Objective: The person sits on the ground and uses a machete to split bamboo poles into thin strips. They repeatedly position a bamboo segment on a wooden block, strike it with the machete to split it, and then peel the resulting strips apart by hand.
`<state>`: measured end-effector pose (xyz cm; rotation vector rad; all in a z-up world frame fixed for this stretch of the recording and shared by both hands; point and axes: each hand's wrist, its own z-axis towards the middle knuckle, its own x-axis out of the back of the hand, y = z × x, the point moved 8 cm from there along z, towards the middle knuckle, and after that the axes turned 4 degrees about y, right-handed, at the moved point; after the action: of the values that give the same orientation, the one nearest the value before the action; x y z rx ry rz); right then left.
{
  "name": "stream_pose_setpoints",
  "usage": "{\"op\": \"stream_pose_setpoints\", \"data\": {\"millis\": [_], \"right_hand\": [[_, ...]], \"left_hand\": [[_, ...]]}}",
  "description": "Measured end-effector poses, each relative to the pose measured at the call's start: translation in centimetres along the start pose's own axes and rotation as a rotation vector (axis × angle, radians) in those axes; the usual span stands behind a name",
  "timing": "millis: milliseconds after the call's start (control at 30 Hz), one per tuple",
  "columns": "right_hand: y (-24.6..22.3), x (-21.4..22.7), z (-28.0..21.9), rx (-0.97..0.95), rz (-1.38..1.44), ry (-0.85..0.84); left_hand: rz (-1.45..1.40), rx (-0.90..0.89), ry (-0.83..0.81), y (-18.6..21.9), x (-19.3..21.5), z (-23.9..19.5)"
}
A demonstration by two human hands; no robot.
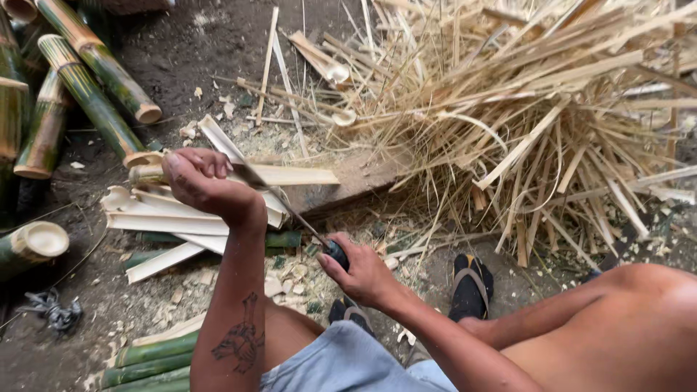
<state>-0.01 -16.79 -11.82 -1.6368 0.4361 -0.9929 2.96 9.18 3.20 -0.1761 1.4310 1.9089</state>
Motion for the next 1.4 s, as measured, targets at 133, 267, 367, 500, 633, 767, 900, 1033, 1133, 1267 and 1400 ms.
{"op": "stream_pose_setpoints", "data": {"millis": [133,267,367,500,633,767,900,1033,1133,1267,1400], "right_hand": [[3.5,-1.0,0.1,-0.404,-0.014,-0.069],[4.6,-0.5,-1.3,-0.428,0.02,-0.046],[2.8,-0.1,0.1,-0.133,0.051,-0.032],[9.3,-1.4,-2.1,-0.556,0.085,-0.06],[14.5,-0.5,-0.3,-0.495,-0.088,0.023],[16.5,-1.6,-1.6,-0.496,-0.075,-0.016],[12.4,-0.5,-2.6,-0.488,-0.115,0.088],[6.7,1.2,-1.7,-0.47,0.099,0.029],[2.8,-1.1,-2.6,-0.18,0.062,-0.021],[6.1,-2.7,-0.5,-0.257,-0.014,-0.01],[12.2,-0.3,1.0,-0.7,-0.016,-0.03]], "left_hand": [[-0.028,0.044,0.054,0.6,0.9,0.5],[-0.051,0.067,0.096,1.5,2.7,0.2],[-0.002,0.008,0.056,1.0,1.8,1.2],[-0.108,0.051,0.059,0.0,3.6,0.2],[-0.064,0.028,0.079,0.4,2.9,0.9],[-0.046,0.219,0.29,-0.1,3.1,1.0],[0.001,0.256,0.25,1.1,2.5,1.3],[0.178,0.172,0.123,0.6,0.0,1.1],[0.131,0.26,0.108,-1.1,1.5,-0.3],[0.092,0.248,0.161,-1.9,3.0,1.3],[0.042,0.159,0.2,-0.8,4.7,2.3]]}}
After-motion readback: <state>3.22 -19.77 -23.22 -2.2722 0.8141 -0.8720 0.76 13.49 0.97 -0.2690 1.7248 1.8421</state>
